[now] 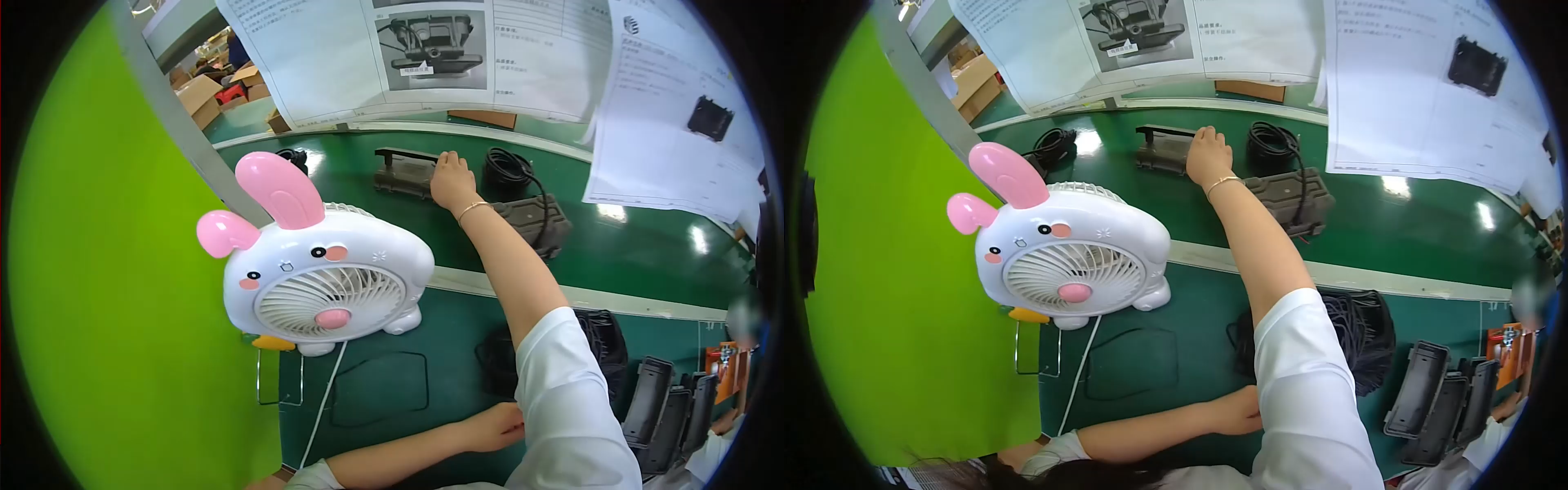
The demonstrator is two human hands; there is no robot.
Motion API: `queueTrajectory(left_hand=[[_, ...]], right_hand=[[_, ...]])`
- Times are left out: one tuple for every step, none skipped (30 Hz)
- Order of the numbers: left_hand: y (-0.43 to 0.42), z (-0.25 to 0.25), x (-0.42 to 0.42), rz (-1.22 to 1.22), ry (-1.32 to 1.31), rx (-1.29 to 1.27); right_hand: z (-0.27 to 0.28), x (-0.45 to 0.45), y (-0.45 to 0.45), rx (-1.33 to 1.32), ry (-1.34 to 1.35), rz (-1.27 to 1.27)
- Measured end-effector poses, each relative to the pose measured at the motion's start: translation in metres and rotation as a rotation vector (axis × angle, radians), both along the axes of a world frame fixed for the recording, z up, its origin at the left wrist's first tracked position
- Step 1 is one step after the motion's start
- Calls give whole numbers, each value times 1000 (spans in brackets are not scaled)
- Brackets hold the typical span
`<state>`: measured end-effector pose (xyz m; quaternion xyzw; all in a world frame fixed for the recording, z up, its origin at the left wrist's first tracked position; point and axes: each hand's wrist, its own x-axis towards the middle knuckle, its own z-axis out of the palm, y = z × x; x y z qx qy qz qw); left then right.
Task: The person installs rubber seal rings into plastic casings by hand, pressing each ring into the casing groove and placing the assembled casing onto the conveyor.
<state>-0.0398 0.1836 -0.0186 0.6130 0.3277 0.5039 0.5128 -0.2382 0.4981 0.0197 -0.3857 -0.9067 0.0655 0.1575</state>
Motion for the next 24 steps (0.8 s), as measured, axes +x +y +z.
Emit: queueTrajectory(left_hand=[[1, -1, -3, -40, 75, -39], [2, -4, -5, -77, 143, -75], [3, -6, -6, -115, 209, -105], [4, -8, -4, -80, 184, -62], [4, -12, -2, -45, 158, -19], [3, -14, 1, -13, 129, 27], [4, -12, 1, -25, 165, 12], [5, -8, -1, -37, 199, -6], [5, -5, -2, -49, 226, -33], [4, -11, 2, 4, 205, 50], [3, -10, 3, 15, 190, 68], [3, -9, 3, 17, 214, 83], [2, -5, 3, 18, 254, 90], [3, -10, 7, 30, 236, 137], [0, -5, 6, 15, 307, 149], [-3, -9, 9, 25, 325, 205], [-12, 3, 10, 14, 443, 191], [-29, -59, 50, 146, 471, 301], [-40, -67, 66, 107, 526, 426], [-51, -74, 81, 73, 573, 553], [-72, -9, 67, -154, 642, 683], [-92, 25, 65, -185, 648, 644], [-107, 45, 61, -70, 651, 811], [-117, 55, 57, 221, 605, 980]], right_hand=[[4, -1, -6, -24, -52, -20], [3, 0, -10, -10, 16, -6], [7, 2, -7, -69, 59, 33], [16, 4, -3, -127, 99, 72], [23, 7, -1, -186, 136, 111], [51, 27, -17, -84, 234, 116], [74, 45, -25, -45, 254, 95], [101, 70, -45, 33, 236, 29], [121, 103, -62, 101, 247, 56], [140, 135, -79, 38, 319, 83], [156, 170, -100, 63, 374, 145], [174, 203, -126, -40, 391, 98], [185, 233, -150, -144, 398, 50], [183, 262, -168, -230, 459, 26], [179, 290, -189, -313, 526, -16], [167, 315, -215, -416, 632, -114], [152, 337, -238, -505, 744, -208], [137, 358, -251, -622, 743, -227], [120, 373, -260, -735, 746, -234], [101, 378, -272, -806, 755, -311], [78, 382, -283, -881, 768, -392], [54, 392, -284, -1044, 703, -314], [33, 402, -284, -1208, 632, -230], [20, 401, -291, -1269, 551, -178]])
